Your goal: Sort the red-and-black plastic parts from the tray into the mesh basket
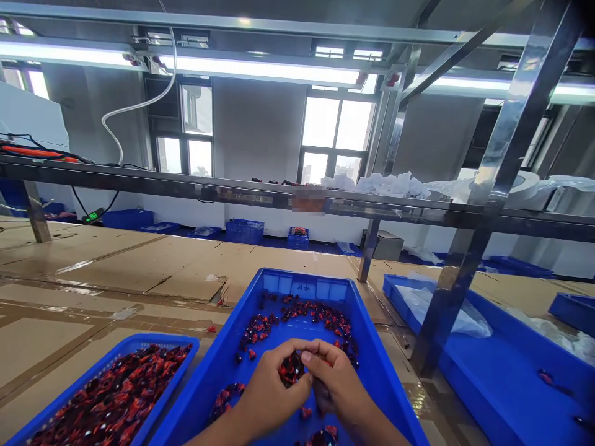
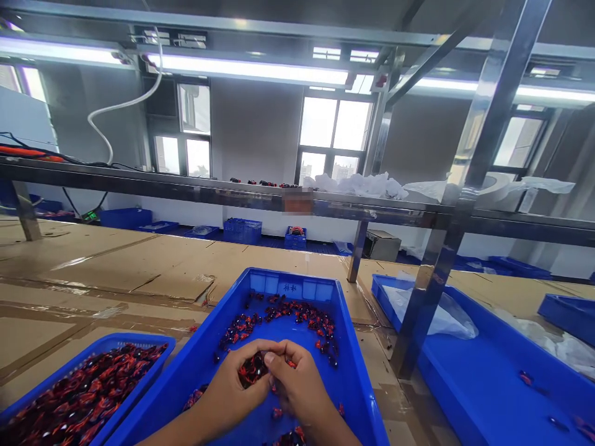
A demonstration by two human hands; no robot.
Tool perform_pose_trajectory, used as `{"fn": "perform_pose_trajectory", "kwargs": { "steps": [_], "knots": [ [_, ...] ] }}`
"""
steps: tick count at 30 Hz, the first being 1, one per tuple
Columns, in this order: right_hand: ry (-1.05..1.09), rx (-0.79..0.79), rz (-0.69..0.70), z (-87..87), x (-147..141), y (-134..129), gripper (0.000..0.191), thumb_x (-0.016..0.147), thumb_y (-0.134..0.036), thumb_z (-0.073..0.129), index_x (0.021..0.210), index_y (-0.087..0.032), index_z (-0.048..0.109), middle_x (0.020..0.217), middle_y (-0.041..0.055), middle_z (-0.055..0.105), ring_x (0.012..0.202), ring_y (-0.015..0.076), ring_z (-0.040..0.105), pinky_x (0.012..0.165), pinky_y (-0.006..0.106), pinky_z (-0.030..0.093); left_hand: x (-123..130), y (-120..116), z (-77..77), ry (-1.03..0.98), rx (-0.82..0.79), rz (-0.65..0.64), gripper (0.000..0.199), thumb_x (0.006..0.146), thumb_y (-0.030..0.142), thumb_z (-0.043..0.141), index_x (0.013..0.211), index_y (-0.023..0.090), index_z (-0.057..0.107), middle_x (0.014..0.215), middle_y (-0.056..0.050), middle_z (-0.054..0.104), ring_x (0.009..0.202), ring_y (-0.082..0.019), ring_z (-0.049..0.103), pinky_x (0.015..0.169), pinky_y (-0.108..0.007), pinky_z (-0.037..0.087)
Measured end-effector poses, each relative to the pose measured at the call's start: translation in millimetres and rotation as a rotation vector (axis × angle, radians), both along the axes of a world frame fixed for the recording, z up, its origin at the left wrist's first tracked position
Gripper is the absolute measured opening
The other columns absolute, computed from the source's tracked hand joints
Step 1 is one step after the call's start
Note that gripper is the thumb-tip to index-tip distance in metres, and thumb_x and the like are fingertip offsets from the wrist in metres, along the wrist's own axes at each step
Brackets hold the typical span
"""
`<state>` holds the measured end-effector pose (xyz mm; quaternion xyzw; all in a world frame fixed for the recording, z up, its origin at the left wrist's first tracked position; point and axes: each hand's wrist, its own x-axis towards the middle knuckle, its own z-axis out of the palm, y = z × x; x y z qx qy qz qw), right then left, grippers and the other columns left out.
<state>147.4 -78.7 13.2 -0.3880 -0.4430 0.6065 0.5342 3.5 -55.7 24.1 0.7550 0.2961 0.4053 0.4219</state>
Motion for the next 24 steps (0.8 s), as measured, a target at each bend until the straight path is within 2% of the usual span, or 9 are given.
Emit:
{"fn": "perform_pose_trajectory", "kwargs": {
  "steps": [4,8,10,14,19,24],
  "knots": [
    [0.056,-0.065,0.069,1.0,4.6,0.3,0.036,0.074,-0.050,0.070,0.081,-0.020,0.051,0.045,-0.0121,0.039,0.033,0.0025,0.019,0.029,0.015,0.013,1.0,3.5,2.6,-0.093,-0.090,-0.035,0.031,0.073,0.026,0.070,0.104,0.020,0.065,0.093,-0.002,0.068,0.085,-0.017,0.061,0.077,-0.026,0.049],
    [0.205,-0.130,0.015,4.5,5.9,1.3,0.042,0.077,-0.052,0.067,0.065,-0.020,0.044,0.048,-0.0095,0.038,0.035,0.0030,0.022,0.028,0.014,0.013,1.1,11.7,-5.1,-0.150,-0.260,-0.089,0.052,0.071,0.041,0.074,0.114,0.016,0.060,0.067,0.003,0.058,0.055,-0.010,0.052,0.054,-0.022,0.044],
    [0.312,-0.212,0.008,6.1,7.4,2.8,0.039,0.079,-0.049,0.063,0.063,-0.019,0.044,0.048,-0.0089,0.037,0.034,0.0030,0.023,0.028,0.015,0.013,1.1,14.7,-9.6,-0.152,-0.292,-0.088,0.058,0.071,0.043,0.074,0.119,0.016,0.057,0.062,0.005,0.052,0.047,-0.006,0.044,0.047,-0.019,0.039],
    [0.439,-0.357,-0.033,4.2,12.6,7.4,0.026,0.088,-0.037,0.046,0.069,-0.018,0.048,0.048,-0.0070,0.040,0.032,0.0046,0.029,0.027,0.015,0.011,1.7,16.3,-13.0,-0.139,-0.333,-0.120,0.062,0.073,0.043,0.073,0.125,0.017,0.054,0.062,0.006,0.050,0.042,-0.004,0.038,0.039,-0.016,0.031],
    [0.369,-0.372,-0.069,-3.3,12.0,11.7,0.029,0.092,-0.033,0.035,0.072,-0.018,0.050,0.050,-0.0048,0.045,0.033,0.0064,0.035,0.026,0.015,0.013,4.2,16.6,-12.3,-0.180,-0.484,-0.232,0.072,0.075,0.047,0.069,0.134,0.012,0.045,0.053,0.008,0.046,0.038,-0.007,0.037,0.032,-0.018,0.031],
    [0.310,-0.340,-0.029,-4.1,8.6,9.7,0.031,0.093,-0.033,0.031,0.074,-0.018,0.051,0.051,-0.0043,0.046,0.034,0.0072,0.038,0.025,0.015,0.018,3.5,17.1,-13.0,-0.198,-0.488,-0.252,0.070,0.075,0.044,0.068,0.134,0.012,0.046,0.051,0.008,0.046,0.035,-0.006,0.035,0.030,-0.017,0.032]
  ]
}}
